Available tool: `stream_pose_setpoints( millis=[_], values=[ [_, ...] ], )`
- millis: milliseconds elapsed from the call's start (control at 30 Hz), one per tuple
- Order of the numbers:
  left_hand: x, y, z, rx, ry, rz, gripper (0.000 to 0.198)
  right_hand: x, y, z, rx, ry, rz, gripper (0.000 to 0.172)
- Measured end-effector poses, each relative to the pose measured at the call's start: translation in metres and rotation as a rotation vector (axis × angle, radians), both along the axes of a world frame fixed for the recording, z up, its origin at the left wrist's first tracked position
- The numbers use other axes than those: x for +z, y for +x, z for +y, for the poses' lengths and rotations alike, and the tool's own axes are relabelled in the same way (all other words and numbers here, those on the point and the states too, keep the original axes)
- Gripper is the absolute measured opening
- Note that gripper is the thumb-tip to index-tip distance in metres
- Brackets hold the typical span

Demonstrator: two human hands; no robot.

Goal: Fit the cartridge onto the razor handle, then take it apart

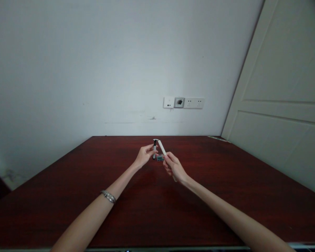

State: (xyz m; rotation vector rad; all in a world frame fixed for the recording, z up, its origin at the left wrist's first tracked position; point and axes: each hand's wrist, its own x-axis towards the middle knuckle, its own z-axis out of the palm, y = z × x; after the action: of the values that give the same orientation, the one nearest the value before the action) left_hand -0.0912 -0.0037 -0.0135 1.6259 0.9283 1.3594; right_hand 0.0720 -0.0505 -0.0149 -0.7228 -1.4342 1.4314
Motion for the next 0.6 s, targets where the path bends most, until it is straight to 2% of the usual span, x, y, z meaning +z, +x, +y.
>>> stream_pose_setpoints(
  millis=[167, 400, 600],
  values=[
    [-0.003, 0.001, 0.002, 0.009, 0.012, -0.025, 0.038, 0.014, 0.000, 0.009, 0.006, 0.021, 0.087, 0.031],
    [-0.002, 0.000, 0.001, -0.015, -0.004, -0.053, 0.038, -0.006, -0.007, 0.000, 0.038, -0.020, 0.020, 0.029],
    [-0.003, -0.001, 0.004, -0.022, -0.004, -0.052, 0.038, 0.004, -0.007, 0.005, 0.041, -0.009, 0.115, 0.027]
  ],
)
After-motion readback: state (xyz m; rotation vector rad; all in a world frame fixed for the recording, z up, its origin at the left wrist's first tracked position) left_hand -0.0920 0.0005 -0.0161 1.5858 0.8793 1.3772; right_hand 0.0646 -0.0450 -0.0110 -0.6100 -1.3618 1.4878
